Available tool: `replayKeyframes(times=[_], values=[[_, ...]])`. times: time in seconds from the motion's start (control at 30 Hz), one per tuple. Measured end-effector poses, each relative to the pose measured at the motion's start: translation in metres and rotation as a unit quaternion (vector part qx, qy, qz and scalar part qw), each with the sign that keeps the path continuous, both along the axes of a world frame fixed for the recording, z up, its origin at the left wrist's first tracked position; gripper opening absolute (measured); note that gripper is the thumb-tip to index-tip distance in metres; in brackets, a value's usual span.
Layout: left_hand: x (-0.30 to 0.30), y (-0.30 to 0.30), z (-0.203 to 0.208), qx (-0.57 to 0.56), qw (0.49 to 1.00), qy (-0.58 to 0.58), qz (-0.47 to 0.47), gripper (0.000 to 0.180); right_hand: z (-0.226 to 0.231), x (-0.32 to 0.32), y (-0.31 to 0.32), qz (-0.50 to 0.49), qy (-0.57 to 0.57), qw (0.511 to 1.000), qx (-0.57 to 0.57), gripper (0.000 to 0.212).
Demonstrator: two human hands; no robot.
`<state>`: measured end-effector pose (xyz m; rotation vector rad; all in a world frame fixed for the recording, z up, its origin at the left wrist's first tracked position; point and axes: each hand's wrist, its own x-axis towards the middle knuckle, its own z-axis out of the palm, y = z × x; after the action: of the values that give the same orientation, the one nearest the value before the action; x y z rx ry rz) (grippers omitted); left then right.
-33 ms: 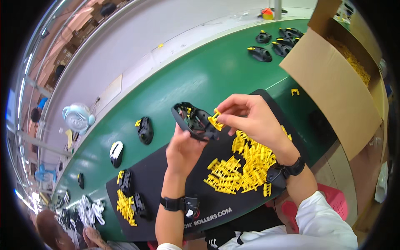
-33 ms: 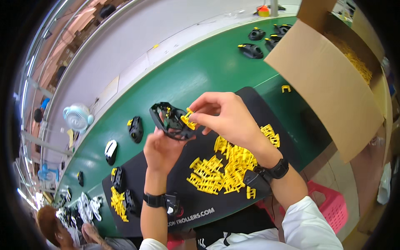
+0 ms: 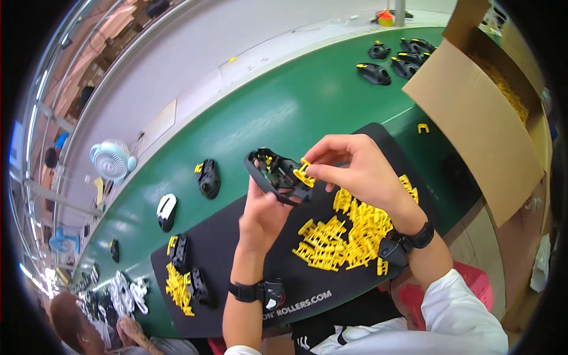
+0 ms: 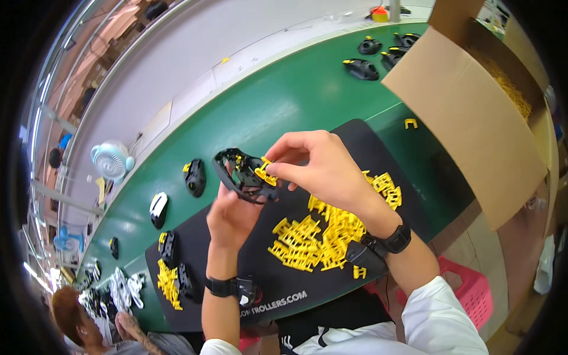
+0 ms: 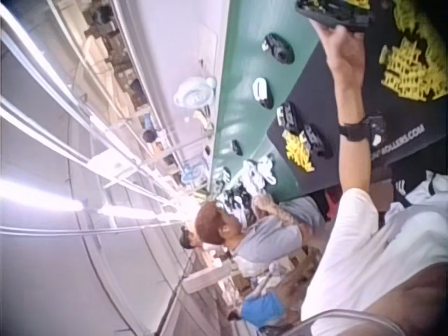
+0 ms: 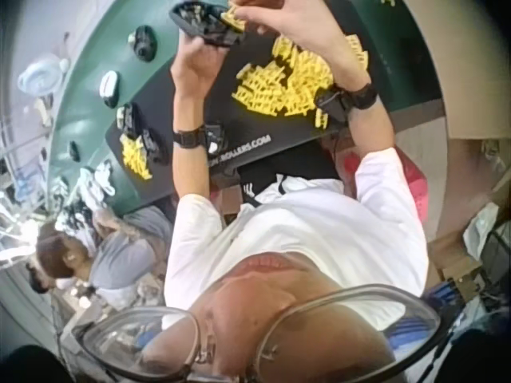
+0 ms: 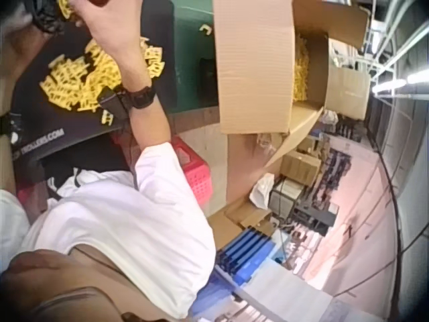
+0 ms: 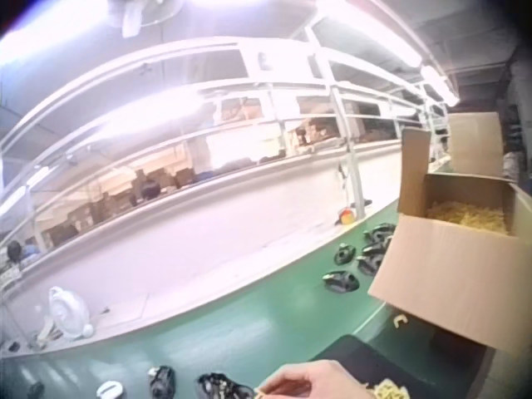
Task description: Assembling yellow plastic internal components into black mouse housings.
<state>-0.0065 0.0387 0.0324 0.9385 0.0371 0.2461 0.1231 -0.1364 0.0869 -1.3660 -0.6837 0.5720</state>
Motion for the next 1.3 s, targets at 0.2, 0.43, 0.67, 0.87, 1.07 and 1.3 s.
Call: replayKeyframes(times=[0.2,0.43,0.67,0.87,1.07,1.3], values=[[-0.053,-0.002,-0.018,0.045,0.997,-0.029,0.06,0.097,-0.007,-0.04,0.04,-0.005,-0.233,0.971,-0.054,0.013],[-0.057,-0.011,-0.019,0.075,0.991,-0.034,0.107,0.103,-0.026,-0.058,0.042,-0.062,-0.329,0.942,-0.031,0.013],[-0.056,-0.017,-0.022,0.087,0.989,-0.032,0.112,0.104,-0.031,-0.062,0.045,-0.1,-0.394,0.913,-0.037,0.013],[-0.058,-0.017,-0.021,0.079,0.991,-0.021,0.108,0.103,-0.033,-0.06,0.046,-0.096,-0.471,0.877,0.001,0.019],[-0.059,-0.018,-0.022,0.087,0.99,-0.031,0.106,0.101,-0.041,-0.06,0.044,-0.084,-0.465,0.881,0.02,0.022],[-0.061,-0.012,-0.021,0.095,0.989,-0.011,0.117,0.096,-0.027,-0.058,0.035,-0.057,-0.384,0.921,-0.01,0.018]])
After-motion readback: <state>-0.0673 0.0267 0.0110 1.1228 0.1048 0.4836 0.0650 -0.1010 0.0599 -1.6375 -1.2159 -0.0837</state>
